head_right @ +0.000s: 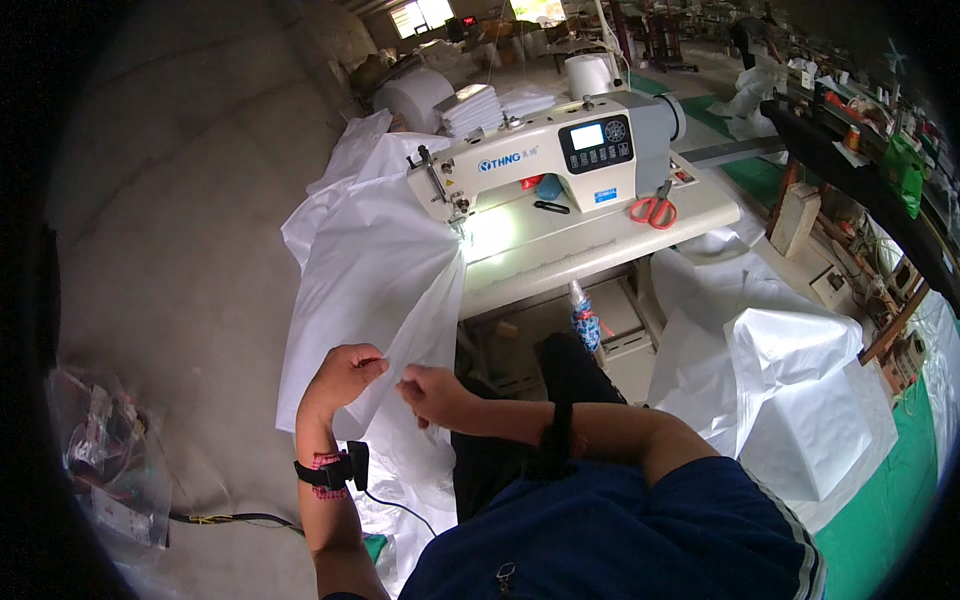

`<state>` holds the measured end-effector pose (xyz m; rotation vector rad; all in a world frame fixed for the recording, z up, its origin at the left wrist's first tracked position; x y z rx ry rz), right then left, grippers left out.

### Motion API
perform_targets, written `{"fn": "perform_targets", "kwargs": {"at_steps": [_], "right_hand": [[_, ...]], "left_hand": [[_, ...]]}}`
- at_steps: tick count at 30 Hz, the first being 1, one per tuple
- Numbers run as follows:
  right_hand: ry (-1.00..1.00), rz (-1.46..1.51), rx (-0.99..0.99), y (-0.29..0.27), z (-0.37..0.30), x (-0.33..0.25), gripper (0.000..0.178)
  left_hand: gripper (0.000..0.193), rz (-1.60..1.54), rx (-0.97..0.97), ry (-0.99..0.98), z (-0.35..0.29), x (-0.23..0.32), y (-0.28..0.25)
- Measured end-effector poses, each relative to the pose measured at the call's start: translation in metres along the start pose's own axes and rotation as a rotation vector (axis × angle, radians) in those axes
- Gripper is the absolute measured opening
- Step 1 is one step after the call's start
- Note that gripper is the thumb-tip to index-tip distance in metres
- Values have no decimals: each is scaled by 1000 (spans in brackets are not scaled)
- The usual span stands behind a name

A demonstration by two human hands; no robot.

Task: Sewing edges of large white plastic/vinyl sheets using an industrial sewing machine.

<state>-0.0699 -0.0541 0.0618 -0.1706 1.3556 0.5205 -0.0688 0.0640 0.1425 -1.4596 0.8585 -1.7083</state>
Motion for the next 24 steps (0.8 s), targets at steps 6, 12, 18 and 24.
{"fn": "perform_targets", "kwargs": {"at_steps": [6, 12, 18, 24], "right_hand": [[186, 46, -563, 72, -42, -10, 26], [1, -236, -714, 120, -56, 12, 17], [-790, -725, -745, 96, -80, -24, 30], [-21, -245, 69, 53, 33, 42, 35]], "left_hand": [[16, -115, -53, -65, -13, -20, 20], [17, -277, -90, -272, -31, -43, 37], [12, -205, 17, -190, -38, -69, 25], [5, 52, 320, -105, -30, -53, -31]]}}
Point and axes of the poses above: each hand's wrist, its own z-axis towards the middle knuckle, its own y-axis out of the palm, x = y × z, the point moved 7 cm from there along z, towards the middle knuckle, and after that the axes turned 9 degrees about x, right-handed, at the moved point
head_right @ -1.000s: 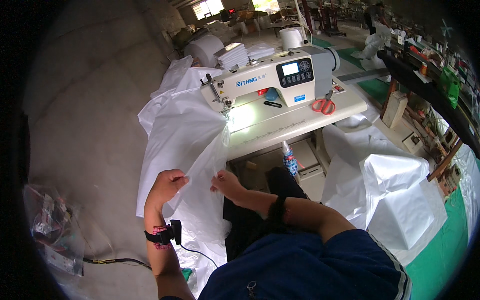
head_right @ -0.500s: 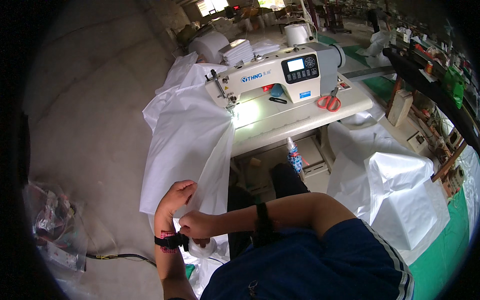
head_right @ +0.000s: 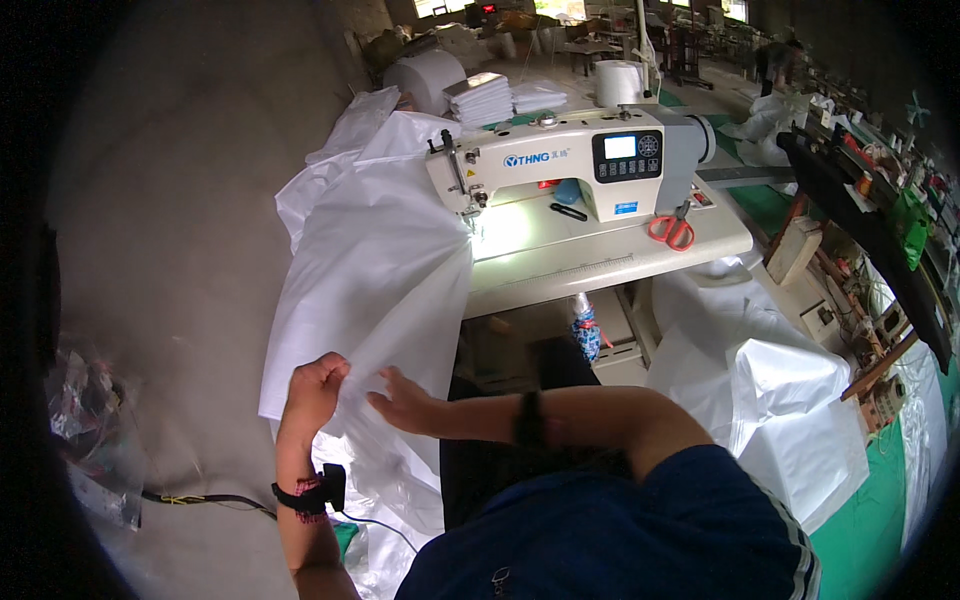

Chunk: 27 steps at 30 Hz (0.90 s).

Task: Sewing edges of large white plastic/vinyl sheets using an industrial sewing machine.

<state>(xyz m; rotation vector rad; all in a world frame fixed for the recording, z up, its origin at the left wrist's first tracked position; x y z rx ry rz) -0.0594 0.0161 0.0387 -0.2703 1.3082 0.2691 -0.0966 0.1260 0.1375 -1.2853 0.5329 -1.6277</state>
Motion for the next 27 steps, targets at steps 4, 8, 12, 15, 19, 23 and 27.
{"fn": "perform_targets", "kwargs": {"at_steps": [4, 8, 12, 15, 19, 23, 27], "right_hand": [[23, -186, -541, 113, 37, 39, 29], [-262, -602, -730, 170, 15, 58, 24], [-639, -718, -795, 150, -41, 67, 19], [-246, -371, -578, 70, -50, 92, 21], [-3, -554, -328, -11, -25, 130, 17], [-8, -234, 9, -19, 37, 127, 41], [756, -89, 5, 24, 68, 167, 61]], "left_hand": [[11, 396, 150, 429, 5, 60, -11], [11, 404, -56, 564, -8, 64, 19], [5, 344, -162, 413, -25, 14, 39], [6, 181, -74, 348, -33, -17, 43], [6, 278, 43, 344, -25, -37, 38], [5, 248, 205, 320, -11, -38, 15], [5, 304, 193, 299, -6, -27, 6]]}}
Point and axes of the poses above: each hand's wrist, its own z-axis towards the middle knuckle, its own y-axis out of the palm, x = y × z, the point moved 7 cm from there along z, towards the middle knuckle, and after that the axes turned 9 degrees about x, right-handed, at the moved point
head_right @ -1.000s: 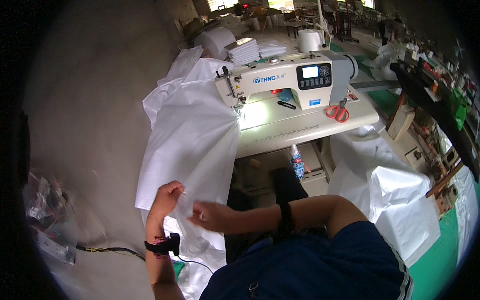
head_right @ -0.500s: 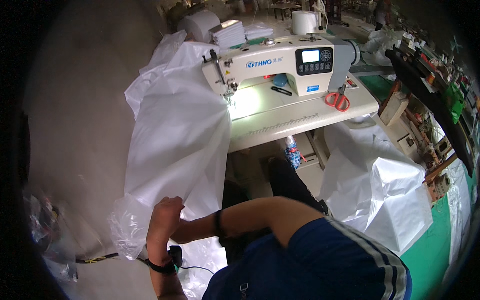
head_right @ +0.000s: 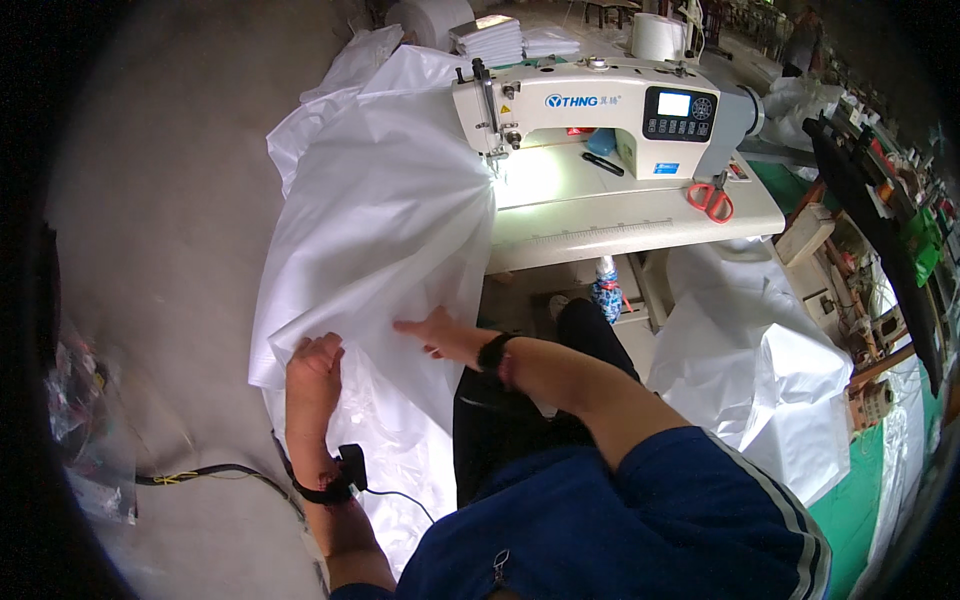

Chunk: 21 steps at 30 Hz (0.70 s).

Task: Sewing edges of large white plastic/vinyl sheets using an industrial sewing machine.

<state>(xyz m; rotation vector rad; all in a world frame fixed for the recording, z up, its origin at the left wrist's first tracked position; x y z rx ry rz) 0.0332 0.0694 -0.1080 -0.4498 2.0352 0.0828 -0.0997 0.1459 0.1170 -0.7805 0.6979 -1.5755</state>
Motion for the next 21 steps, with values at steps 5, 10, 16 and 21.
{"fn": "perform_targets", "kwargs": {"at_steps": [5, 10, 16, 21], "right_hand": [[-634, -435, -337, 118, -41, -35, 49], [-1050, -966, -462, 164, -77, -12, 38], [-602, -523, -346, 55, -94, 29, 26], [-418, -331, 171, -73, -59, 52, 50]], "left_hand": [[6, 65, -60, 43, 2, 18, -3], [4, 39, -204, 27, -4, 20, 11], [4, -49, -244, -38, -24, 3, 30], [7, -135, -232, -69, -30, 2, 34]]}}
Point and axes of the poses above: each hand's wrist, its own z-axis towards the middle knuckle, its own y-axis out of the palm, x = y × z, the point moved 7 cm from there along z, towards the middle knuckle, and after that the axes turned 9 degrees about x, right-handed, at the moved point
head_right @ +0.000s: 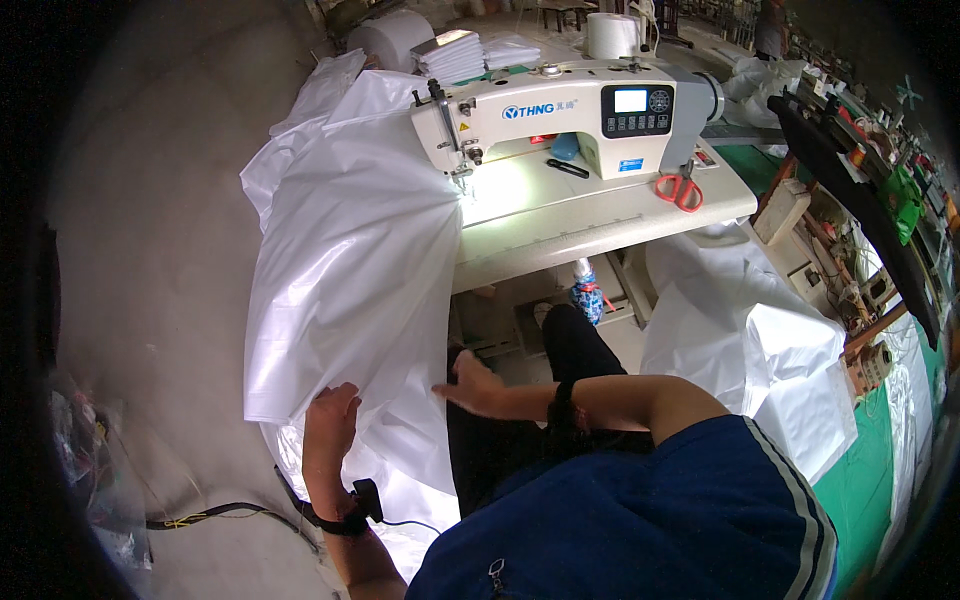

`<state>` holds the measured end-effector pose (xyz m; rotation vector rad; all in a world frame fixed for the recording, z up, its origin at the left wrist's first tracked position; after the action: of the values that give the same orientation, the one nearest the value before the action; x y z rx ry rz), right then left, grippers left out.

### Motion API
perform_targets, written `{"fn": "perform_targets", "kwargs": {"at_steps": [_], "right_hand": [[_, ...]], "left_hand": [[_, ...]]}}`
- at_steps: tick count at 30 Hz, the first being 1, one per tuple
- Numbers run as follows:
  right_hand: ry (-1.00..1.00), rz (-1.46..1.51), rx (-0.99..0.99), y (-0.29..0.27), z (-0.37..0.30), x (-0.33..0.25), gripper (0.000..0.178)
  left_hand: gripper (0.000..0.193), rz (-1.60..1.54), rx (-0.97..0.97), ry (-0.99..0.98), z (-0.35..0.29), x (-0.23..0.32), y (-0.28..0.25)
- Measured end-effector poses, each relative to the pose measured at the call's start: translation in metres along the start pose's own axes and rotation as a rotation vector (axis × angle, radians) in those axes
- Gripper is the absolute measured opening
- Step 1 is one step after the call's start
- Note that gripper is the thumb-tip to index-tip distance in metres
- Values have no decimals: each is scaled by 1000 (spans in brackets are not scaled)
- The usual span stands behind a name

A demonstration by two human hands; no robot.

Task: Sewing edges of large white plastic/vinyl sheets using an industrial sewing machine.

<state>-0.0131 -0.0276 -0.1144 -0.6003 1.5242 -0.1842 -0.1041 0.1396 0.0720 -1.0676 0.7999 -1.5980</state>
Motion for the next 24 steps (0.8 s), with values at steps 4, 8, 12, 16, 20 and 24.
{"fn": "perform_targets", "kwargs": {"at_steps": [4, 8, 12, 16, 20, 24], "right_hand": [[126, 92, 106, 9, 29, 25, 55], [71, 66, -330, 54, 23, 11, 41], [109, 317, -443, 42, -8, -15, 29], [108, 692, -668, 6, -42, -50, 27], [30, 761, -634, -21, -53, -80, 28], [29, 740, -657, -32, -70, -91, 26]], "left_hand": [[6, 54, -9, -7, -3, 8, 3], [3, 130, 47, -2, 1, 4, -1], [3, 288, 233, 36, 28, -13, -33], [7, 280, 426, 137, 61, 4, -83], [12, 185, 449, 183, 79, 54, -119], [15, 65, 235, 253, 67, 99, -109]]}}
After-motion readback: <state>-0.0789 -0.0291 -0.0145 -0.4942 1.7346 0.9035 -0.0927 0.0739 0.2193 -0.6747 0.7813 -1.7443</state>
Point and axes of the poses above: each hand's wrist, its own z-axis towards the middle knuckle, its own y-axis out of the palm, x = y × z, the point moved 7 cm from there along z, towards the middle knuckle, and after that the axes turned 9 degrees about x, right-handed, at the moved point
